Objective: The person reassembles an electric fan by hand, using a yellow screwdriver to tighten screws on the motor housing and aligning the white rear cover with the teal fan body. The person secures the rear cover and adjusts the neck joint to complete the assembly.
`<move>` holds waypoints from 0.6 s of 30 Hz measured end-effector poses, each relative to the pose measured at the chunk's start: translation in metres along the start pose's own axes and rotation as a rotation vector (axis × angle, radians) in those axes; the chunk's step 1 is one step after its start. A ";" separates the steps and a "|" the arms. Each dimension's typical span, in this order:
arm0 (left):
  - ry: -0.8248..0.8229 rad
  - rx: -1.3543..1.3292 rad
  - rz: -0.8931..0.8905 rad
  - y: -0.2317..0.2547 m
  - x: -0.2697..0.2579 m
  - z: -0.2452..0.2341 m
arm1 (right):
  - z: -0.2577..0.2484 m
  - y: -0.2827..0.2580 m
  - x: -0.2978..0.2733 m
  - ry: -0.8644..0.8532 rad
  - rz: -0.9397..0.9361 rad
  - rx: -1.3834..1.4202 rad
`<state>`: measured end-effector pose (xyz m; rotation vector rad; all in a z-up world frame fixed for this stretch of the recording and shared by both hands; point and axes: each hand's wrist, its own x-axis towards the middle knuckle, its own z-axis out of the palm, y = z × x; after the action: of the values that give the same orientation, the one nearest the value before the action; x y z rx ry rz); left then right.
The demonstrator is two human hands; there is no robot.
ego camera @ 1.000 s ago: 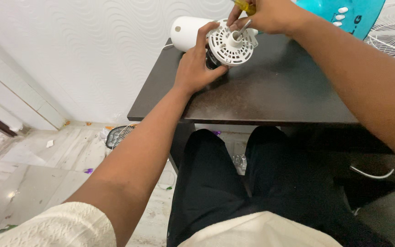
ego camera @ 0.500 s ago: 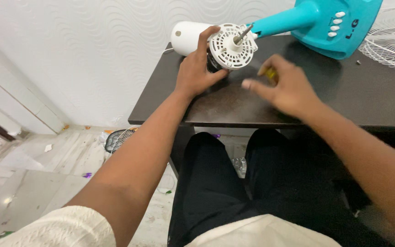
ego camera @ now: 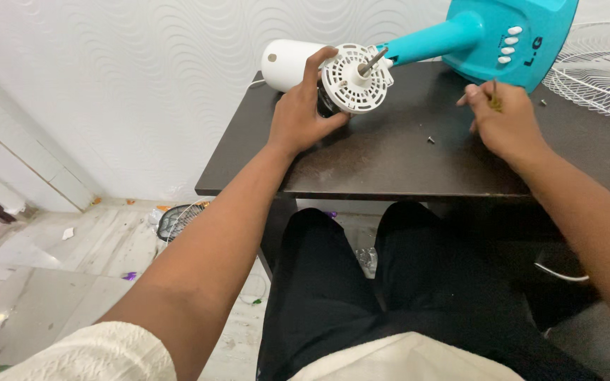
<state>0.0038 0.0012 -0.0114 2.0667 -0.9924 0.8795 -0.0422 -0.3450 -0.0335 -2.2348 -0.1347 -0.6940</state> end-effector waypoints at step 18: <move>-0.042 0.072 -0.015 0.005 0.001 0.001 | -0.009 -0.019 -0.017 -0.211 -0.049 -0.305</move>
<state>0.0007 -0.0023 -0.0096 2.1584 -0.9788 0.8796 -0.0662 -0.3364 -0.0245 -2.6037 -0.1992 -0.5304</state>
